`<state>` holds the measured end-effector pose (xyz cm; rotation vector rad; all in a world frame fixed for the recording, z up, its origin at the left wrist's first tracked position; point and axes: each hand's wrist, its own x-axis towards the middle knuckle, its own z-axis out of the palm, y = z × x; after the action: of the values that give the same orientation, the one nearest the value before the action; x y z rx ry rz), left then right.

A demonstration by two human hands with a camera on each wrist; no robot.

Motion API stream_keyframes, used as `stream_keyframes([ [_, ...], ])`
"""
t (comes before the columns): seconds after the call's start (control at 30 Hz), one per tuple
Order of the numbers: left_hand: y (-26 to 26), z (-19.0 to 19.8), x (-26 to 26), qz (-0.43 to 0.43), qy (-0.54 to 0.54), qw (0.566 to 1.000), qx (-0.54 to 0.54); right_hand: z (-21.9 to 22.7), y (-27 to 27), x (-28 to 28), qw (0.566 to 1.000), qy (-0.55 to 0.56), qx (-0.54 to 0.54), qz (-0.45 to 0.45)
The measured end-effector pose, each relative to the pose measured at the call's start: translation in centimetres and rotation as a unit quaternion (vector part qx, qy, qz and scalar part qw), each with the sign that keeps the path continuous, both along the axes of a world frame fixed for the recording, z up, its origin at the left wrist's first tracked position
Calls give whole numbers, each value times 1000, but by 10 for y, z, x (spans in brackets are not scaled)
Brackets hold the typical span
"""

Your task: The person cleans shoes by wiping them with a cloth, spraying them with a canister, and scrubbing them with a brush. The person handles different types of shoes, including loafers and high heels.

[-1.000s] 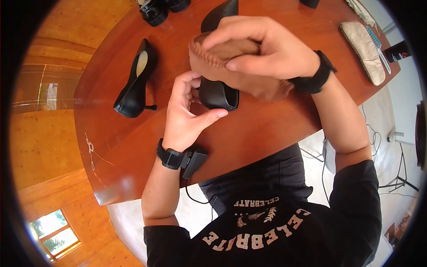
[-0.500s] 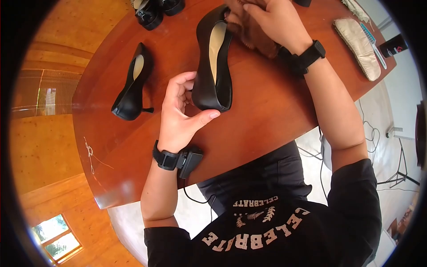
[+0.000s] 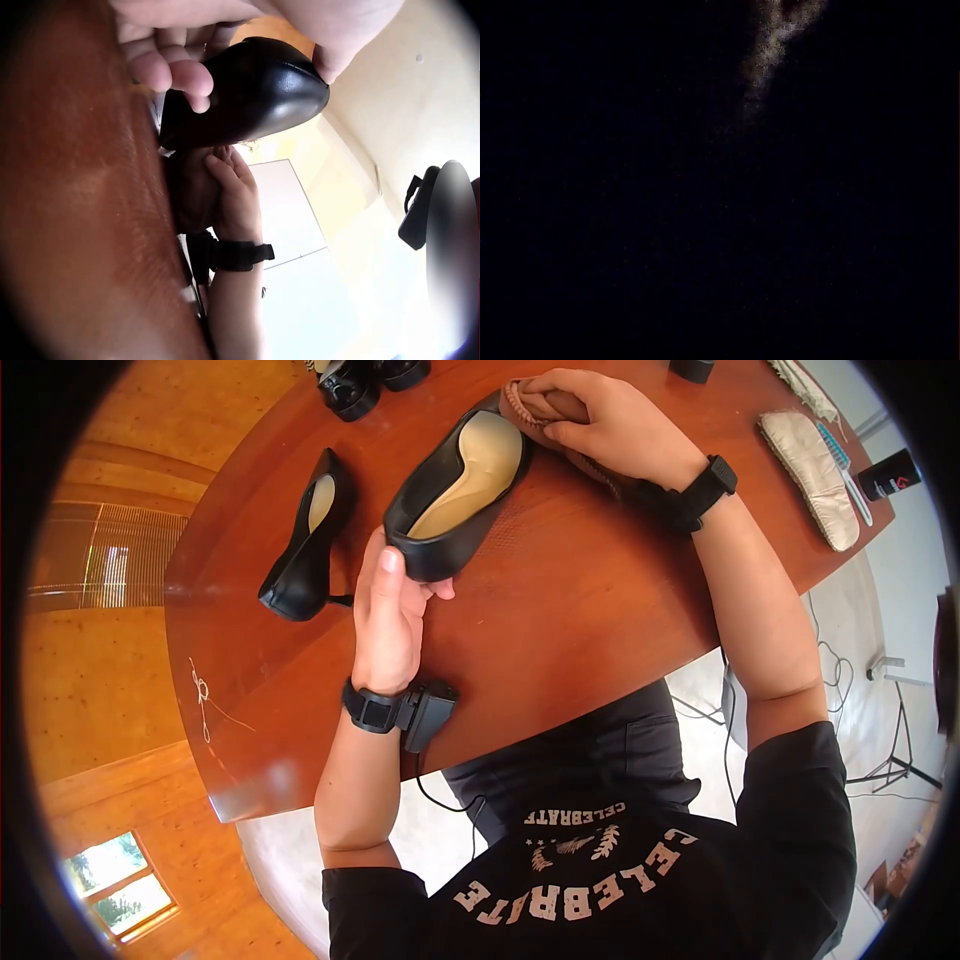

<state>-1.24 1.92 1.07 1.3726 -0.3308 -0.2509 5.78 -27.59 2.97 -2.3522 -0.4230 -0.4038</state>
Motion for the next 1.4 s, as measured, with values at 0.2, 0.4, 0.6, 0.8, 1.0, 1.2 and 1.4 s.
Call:
stream_keyframes([
  [0.2, -1, -1, 2, 14, 21, 1000, -13, 6, 3, -6, 999, 44, 2, 17],
  [0.4, -1, 1, 3, 18, 34, 999, -5, -5, 3, -3, 999, -28, -21, 32],
  [0.6, -2, 2, 2, 24, 36, 999, -6, -5, 4, -4, 999, -20, -35, 31],
  [0.8, -1, 0, 2, 22, 28, 999, -2, -4, 6, -6, 998, -18, -47, 32],
  [1.0, 1, 0, 3, 14, 32, 999, -7, -8, 8, -6, 997, -66, -32, 32],
  [1.2, -1, 0, 2, 12, 50, 998, -27, -4, 12, -9, 997, -36, -25, 65],
  [1.4, 2, -2, 4, 4, 47, 999, -25, 8, 18, -18, 980, 37, 20, 194],
])
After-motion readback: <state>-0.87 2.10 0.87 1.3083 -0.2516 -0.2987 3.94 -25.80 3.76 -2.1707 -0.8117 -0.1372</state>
